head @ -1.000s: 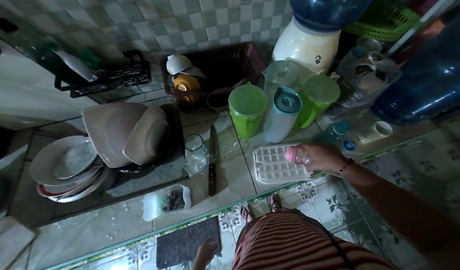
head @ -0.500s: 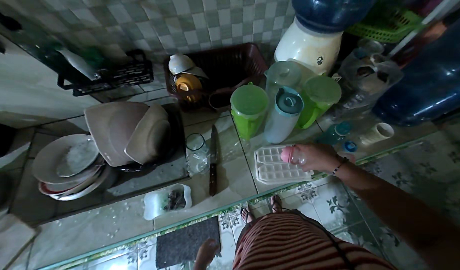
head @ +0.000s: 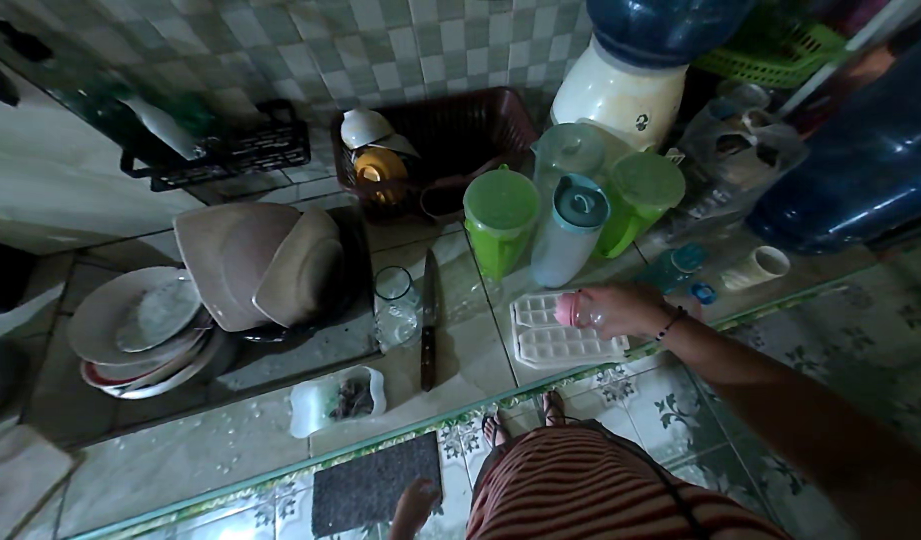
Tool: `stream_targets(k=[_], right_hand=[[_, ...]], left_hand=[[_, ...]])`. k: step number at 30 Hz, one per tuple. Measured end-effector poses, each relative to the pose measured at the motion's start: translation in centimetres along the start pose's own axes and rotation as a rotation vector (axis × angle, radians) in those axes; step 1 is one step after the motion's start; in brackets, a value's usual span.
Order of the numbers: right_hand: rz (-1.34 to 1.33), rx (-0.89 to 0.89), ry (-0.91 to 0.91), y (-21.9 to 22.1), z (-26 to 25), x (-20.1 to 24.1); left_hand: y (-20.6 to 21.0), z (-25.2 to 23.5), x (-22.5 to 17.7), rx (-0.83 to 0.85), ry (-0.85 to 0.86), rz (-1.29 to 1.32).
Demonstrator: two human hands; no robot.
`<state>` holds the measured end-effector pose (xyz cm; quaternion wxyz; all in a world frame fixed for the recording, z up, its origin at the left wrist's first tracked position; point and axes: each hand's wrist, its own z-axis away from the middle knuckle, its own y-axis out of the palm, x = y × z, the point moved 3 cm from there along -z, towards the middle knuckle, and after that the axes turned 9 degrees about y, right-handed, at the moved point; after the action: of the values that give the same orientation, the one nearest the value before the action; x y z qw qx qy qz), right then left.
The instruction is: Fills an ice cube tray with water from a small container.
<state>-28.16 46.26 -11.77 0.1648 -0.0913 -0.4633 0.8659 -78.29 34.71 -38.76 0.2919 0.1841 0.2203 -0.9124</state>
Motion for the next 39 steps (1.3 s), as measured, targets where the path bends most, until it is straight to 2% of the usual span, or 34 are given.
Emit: stream_targets(k=[13,27,39], right_hand=[[0.053,-0.003,0.03,-1.0,-0.2,-1.3],[0.106,-0.017,-0.046,-1.9,-0.4,2.2],[0.106,-0.035,-0.023,-1.6,-1.3,1.8]], left_hand=[[0.2,0.4,0.0,0.014,0.012,0.007],[0.0,0.5,0.5,0.008,-0.005,-0.005],[0.0,0.7,0.9,0.005,0.0,-0.004]])
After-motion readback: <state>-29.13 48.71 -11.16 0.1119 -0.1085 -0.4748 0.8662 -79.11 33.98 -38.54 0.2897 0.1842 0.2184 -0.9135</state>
